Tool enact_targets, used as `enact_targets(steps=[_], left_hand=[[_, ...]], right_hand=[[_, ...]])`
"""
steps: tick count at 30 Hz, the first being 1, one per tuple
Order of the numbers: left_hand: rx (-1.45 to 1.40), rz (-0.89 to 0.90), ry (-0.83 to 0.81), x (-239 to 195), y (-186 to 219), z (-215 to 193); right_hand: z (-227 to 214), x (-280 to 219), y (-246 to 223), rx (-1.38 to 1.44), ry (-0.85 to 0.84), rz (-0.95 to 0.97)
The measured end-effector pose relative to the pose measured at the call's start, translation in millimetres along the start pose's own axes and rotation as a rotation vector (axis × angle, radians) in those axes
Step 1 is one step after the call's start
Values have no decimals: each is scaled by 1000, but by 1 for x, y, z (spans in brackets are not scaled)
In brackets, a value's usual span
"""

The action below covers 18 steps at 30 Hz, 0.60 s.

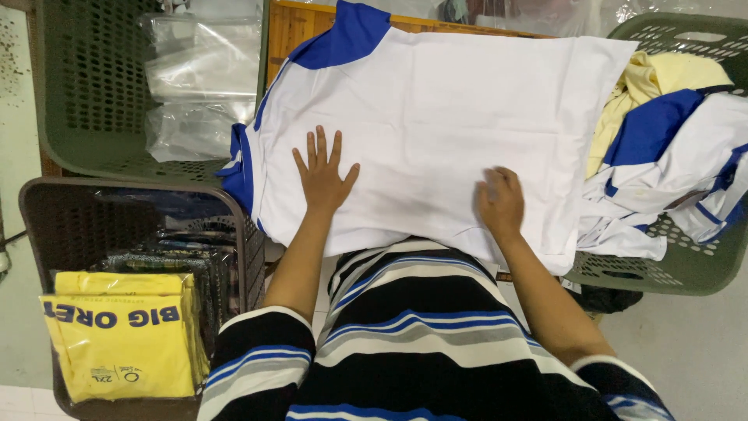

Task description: Folding a white and blue shirt on a wooden board in a factory setting.

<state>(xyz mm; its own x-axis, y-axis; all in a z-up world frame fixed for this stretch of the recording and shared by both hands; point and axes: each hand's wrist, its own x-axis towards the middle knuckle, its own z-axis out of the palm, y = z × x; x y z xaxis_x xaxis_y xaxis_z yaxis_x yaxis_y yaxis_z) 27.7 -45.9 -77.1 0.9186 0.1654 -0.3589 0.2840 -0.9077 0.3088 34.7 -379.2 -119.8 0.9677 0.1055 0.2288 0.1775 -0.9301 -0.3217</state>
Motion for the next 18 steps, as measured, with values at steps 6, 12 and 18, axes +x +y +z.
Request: enact_targets(steps=[6, 12, 18], left_hand=[[60, 54, 210, 2, -14, 28], [84, 39, 148, 2, -18, 25], [50, 85, 236, 3, -27, 29]], right_hand=[[54, 96, -83, 345, -313, 67], [60, 111, -107, 190, -304, 277], [61, 114, -101, 145, -288, 100]])
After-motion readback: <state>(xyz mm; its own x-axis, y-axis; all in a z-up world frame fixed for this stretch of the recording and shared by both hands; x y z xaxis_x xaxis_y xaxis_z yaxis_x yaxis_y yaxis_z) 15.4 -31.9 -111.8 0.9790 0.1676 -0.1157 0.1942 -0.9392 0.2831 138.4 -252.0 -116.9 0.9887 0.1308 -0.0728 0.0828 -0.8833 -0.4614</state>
